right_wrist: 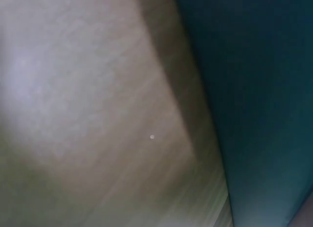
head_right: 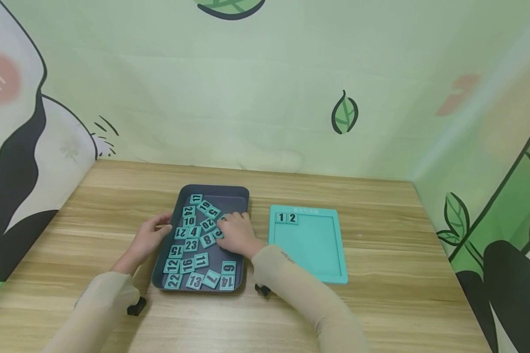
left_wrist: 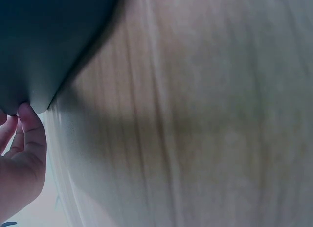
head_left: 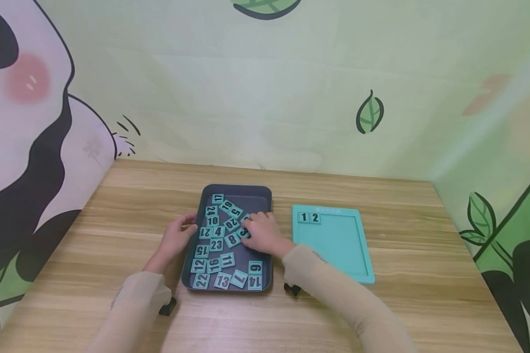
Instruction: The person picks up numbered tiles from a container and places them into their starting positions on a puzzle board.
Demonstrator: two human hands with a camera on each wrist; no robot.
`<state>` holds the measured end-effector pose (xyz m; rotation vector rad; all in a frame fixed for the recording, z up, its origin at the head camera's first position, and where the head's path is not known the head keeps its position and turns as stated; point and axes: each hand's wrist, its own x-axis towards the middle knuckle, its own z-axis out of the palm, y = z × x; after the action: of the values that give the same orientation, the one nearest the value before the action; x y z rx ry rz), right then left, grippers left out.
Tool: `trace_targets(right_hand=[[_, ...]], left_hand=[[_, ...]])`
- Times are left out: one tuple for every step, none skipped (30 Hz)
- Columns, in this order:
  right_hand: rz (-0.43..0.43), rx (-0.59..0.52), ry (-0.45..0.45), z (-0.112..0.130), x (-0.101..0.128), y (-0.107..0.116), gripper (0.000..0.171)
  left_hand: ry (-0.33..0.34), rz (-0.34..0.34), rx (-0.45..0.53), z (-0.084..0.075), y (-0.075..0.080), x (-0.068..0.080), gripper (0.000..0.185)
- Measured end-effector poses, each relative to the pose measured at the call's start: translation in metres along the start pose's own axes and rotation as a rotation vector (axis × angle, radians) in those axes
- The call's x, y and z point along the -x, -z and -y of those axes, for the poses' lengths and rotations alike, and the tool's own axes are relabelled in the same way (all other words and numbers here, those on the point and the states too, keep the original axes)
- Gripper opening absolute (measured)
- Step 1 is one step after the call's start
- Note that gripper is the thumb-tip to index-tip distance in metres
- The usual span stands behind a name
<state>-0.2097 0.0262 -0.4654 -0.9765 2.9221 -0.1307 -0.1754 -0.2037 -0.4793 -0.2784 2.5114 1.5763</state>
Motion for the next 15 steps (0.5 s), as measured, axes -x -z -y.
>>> trace_targets(right_hand=[[-0.003,0.001,-0.001,-0.0001,0.0002,-0.0004,0.036],[-0.004,-0.003,0.001,-0.0003,0.0003,-0.0005,0.036],[-0.004,-0.007,0.002,-0.0006,0.0004,-0.0006,0.036],[-0.004,-0.008,0.004,-0.001,0.0004,-0.0009,0.036],[-0.003,-0.011,0.007,-0.0013,0.0005,-0.001,0.036],[0.0,-0.014,0.009,-0.0016,0.0007,-0.001,0.036],[0.002,-0.015,0.012,-0.002,0.0008,-0.001,0.036],[0.006,-0.02,0.015,-0.0023,0.0009,-0.0008,0.036],[0.007,-0.022,0.017,-0.0026,0.001,-0.0007,0.036],[0.009,-0.024,0.019,-0.0029,0.0011,-0.0007,0.036],[0.012,-0.029,0.02,-0.0032,0.0012,-0.0004,0.037],[0.014,-0.031,0.021,-0.0035,0.0015,-0.0002,0.037],[0.013,-0.036,0.022,-0.0041,0.0016,0.0,0.038],[0.011,-0.042,0.023,-0.0049,0.0017,0.0002,0.039],[0.007,-0.049,0.025,-0.0058,0.0019,0.0004,0.039]], left_hand=[[-0.001,0.0,0.0,-0.0002,0.0,0.0,0.041],[-0.001,0.0,0.0,-0.0004,0.0,-0.0001,0.041],[-0.001,0.0,-0.001,-0.0005,0.0,-0.0001,0.041],[-0.001,-0.001,-0.001,-0.001,0.0,0.0,0.041],[0.0,-0.001,-0.001,-0.0013,0.0001,0.0,0.041],[0.0,-0.001,-0.001,-0.0014,0.0002,-0.0001,0.041],[0.0,-0.001,-0.002,-0.0015,0.0003,-0.0001,0.041],[0.001,-0.001,-0.003,-0.0018,0.0004,-0.0001,0.041],[0.003,-0.001,-0.002,-0.0018,0.0005,-0.0001,0.041],[0.004,-0.001,-0.002,-0.0018,0.0005,-0.0001,0.041],[0.004,-0.001,-0.002,-0.0016,0.0005,-0.0002,0.042],[0.004,-0.002,-0.001,-0.0014,0.0004,-0.0003,0.042],[0.006,-0.002,-0.004,-0.0012,0.0003,-0.0002,0.042],[0.008,-0.002,-0.004,-0.001,0.0002,-0.0002,0.042],[0.009,-0.004,-0.003,-0.0007,0.0001,-0.0003,0.042]])
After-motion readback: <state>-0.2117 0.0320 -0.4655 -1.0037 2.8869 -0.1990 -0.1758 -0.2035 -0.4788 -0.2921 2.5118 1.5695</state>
